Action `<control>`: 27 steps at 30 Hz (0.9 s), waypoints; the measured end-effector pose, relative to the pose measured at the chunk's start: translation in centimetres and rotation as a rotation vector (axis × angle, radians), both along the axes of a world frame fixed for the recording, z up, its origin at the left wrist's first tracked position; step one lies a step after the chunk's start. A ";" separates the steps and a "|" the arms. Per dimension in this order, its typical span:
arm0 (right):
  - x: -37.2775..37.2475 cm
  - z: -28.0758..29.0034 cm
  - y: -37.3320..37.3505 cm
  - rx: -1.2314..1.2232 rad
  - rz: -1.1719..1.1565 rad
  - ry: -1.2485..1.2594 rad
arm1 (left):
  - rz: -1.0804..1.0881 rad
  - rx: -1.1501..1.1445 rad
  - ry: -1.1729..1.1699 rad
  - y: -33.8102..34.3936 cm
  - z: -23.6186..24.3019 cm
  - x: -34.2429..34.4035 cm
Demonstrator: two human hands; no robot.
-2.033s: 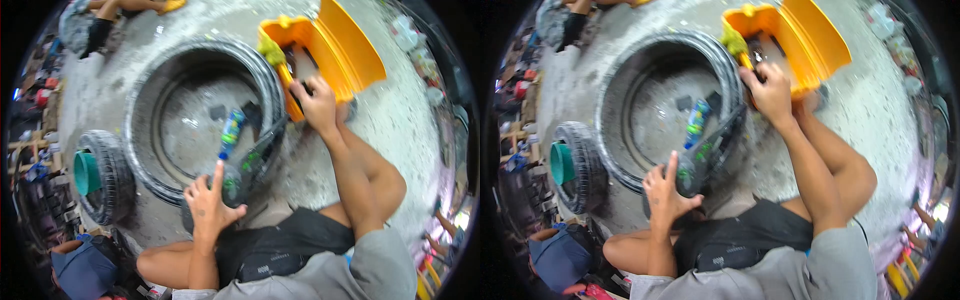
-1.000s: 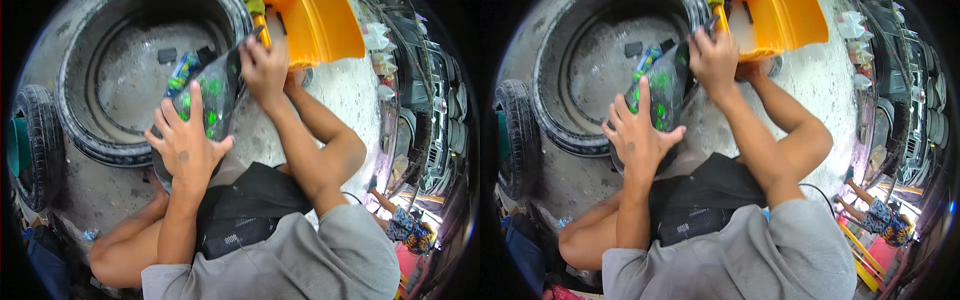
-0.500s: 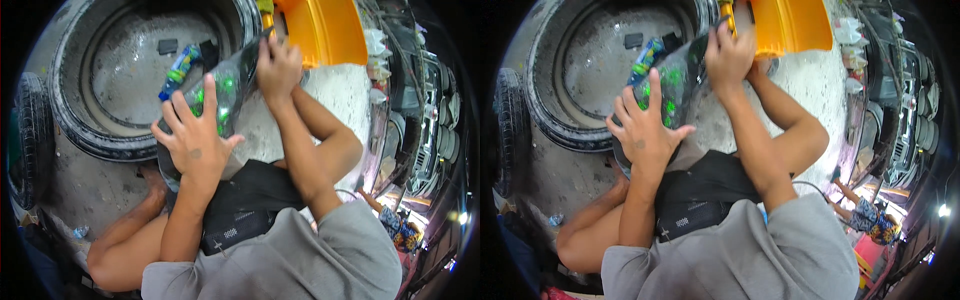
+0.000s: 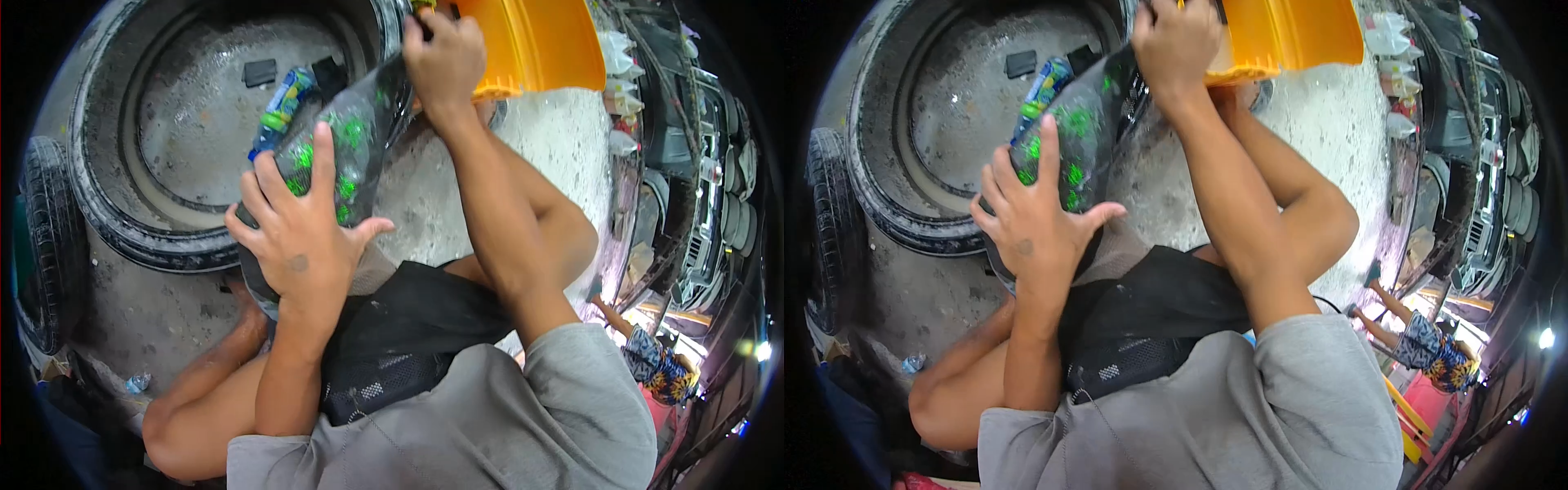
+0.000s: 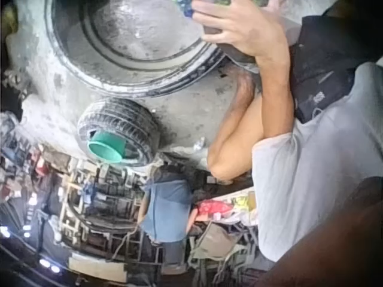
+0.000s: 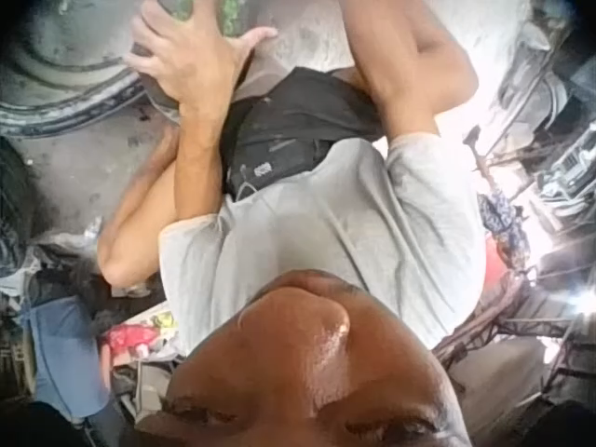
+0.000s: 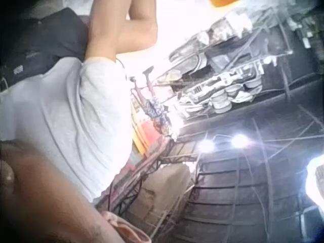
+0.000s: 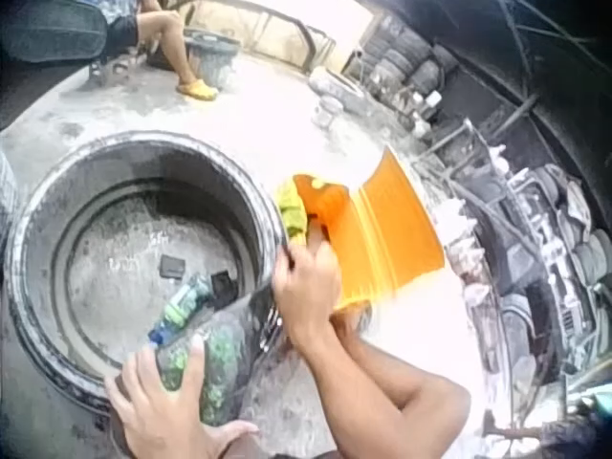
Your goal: Sanding and preparing a piece of vehicle bodywork for repair.
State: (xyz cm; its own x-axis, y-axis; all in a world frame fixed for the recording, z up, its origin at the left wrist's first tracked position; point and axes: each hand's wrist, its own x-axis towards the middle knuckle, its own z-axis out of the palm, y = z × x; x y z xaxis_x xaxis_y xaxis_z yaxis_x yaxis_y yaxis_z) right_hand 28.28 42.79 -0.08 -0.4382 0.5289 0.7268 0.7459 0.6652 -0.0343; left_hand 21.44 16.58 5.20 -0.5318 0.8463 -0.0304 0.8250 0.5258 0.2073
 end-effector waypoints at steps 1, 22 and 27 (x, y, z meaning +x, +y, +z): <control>-0.7 -0.3 0.4 -0.008 -0.048 -0.013 | -0.010 -0.011 0.001 -0.5 0.1 -0.1; 9.0 -14.4 21.1 -0.768 -0.155 -1.344 | -0.033 0.009 0.067 -0.3 0.0 -0.5; 9.6 -13.7 21.1 -1.339 0.048 -0.714 | -0.045 0.074 0.038 -0.1 -0.9 -0.3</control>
